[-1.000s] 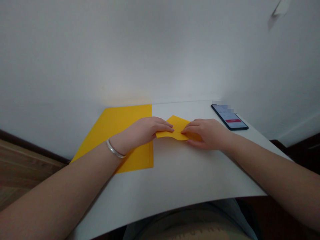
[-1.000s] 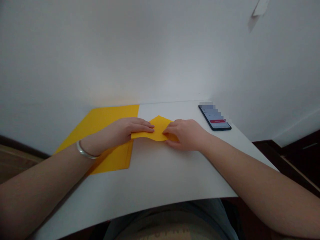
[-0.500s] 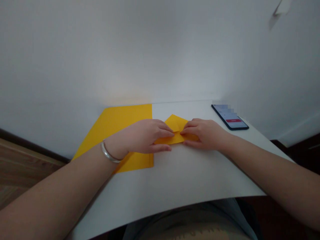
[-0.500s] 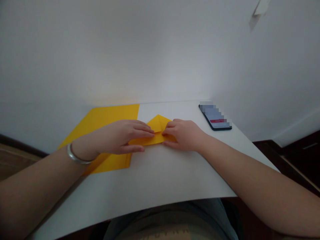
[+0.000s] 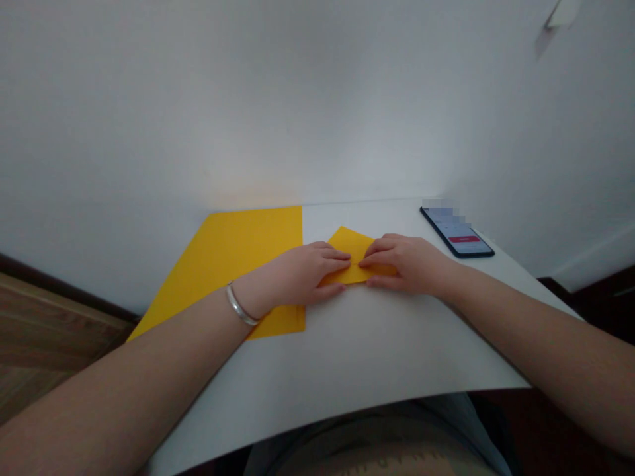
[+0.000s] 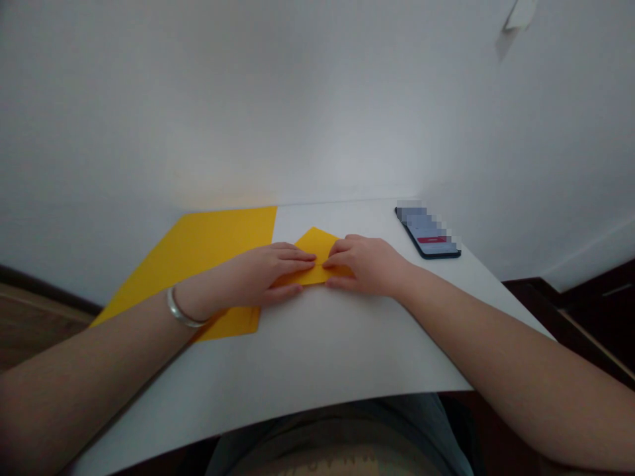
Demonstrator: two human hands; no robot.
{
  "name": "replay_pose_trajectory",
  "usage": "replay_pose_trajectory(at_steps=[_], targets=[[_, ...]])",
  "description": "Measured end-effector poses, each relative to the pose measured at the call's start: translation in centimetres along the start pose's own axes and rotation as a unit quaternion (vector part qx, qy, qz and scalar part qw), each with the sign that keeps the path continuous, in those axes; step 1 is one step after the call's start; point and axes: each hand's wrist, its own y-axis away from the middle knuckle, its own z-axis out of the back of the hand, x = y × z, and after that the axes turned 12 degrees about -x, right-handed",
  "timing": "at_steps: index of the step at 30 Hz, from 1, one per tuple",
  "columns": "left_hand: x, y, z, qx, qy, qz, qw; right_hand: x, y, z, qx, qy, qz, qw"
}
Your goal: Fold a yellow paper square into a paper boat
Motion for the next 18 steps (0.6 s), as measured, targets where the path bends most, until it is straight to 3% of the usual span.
replay_pose_trajectory(at_steps=[8, 12, 18], targets=[[-0.2, -0.3, -0.1, -0.013, 0.012, 0.018, 1.0, -0.5, 0.2, 0.1, 0.002, -0.021, 0.019, 1.0], [-1.4, -0.7, -0.3, -0.031, -0.039, 0.028, 0.998, -0.2, 0.1, 0.0, -0.015, 0.002, 0.01, 1.0], [-2.3, -1.0, -0.4, -0.014, -0.153, 0.074, 0.985, 0.5, -0.2, 0.3, -0.007, 0.048, -0.032, 0.998]])
